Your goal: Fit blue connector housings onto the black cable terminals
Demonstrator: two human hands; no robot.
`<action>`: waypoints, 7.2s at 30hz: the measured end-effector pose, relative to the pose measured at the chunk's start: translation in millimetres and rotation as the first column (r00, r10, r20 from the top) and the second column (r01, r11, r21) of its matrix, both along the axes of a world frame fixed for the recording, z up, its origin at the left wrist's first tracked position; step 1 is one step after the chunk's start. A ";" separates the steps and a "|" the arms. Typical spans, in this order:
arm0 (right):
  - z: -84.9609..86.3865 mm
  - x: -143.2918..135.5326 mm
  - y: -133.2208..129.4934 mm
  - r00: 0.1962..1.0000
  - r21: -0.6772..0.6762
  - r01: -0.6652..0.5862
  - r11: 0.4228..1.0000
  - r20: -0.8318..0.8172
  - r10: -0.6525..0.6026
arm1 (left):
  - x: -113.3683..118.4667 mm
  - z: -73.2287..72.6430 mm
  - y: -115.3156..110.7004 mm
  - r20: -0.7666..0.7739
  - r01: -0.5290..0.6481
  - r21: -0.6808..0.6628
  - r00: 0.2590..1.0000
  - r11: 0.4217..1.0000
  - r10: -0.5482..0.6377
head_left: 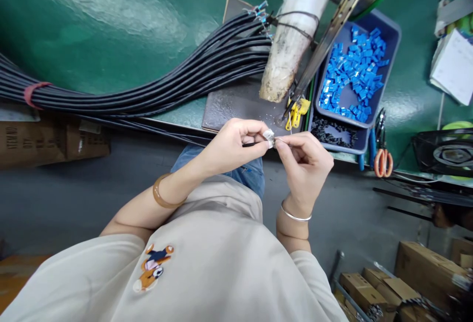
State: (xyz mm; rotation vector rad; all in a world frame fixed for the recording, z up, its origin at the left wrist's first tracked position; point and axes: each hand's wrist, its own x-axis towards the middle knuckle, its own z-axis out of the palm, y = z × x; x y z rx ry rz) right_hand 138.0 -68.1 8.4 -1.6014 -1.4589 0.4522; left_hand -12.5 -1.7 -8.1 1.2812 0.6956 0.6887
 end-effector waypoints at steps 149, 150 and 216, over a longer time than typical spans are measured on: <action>-6.5 14.5 3.8 0.854 -0.195 -0.366 0.910 -0.458 0.246 | -15.4 6.7 7.1 0.069 0.179 -0.186 0.983 0.966 -0.169; -6.4 13.9 2.7 0.868 -0.190 -0.339 0.921 -0.440 0.229 | -14.6 6.7 6.4 0.061 0.166 -0.164 0.986 0.972 -0.158; -4.1 3.8 0.4 0.990 0.354 -0.028 0.935 0.138 -0.022 | 9.5 9.8 6.3 0.059 -0.144 -0.098 0.987 0.985 0.150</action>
